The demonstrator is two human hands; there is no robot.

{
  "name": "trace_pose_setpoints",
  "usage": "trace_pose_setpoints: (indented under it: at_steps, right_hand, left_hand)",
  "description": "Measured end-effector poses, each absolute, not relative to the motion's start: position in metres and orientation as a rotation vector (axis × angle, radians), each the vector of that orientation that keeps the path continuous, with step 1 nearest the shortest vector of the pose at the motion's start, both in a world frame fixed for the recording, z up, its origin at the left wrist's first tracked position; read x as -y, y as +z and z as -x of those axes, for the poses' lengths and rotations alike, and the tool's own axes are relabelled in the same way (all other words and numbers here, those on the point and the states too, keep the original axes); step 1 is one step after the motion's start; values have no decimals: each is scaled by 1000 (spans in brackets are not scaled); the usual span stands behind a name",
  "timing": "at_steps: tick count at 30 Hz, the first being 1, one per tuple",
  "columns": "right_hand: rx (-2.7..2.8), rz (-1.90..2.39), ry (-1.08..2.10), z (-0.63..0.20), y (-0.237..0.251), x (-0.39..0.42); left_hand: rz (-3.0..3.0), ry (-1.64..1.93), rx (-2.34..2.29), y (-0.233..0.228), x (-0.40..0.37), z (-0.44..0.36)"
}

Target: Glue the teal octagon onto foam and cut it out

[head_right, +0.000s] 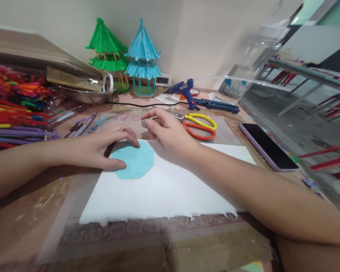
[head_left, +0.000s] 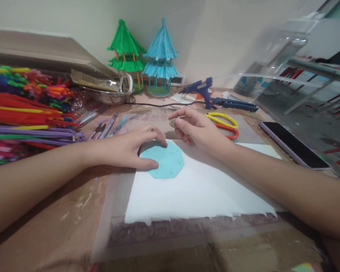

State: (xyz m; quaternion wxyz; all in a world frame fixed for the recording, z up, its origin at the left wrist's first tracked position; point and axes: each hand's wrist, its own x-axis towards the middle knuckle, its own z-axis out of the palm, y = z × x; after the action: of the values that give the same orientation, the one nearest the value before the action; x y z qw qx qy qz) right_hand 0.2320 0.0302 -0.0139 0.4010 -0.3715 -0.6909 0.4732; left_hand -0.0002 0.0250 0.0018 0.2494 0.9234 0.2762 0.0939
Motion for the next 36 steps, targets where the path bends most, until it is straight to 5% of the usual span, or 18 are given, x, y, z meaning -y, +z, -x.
trace_pose_setpoints:
  at_steps: [36]
  right_hand:
    - [1736, 985, 1202, -218, -6, -27]
  left_hand:
    - [-2331, 120, -963, 22, -13, 3]
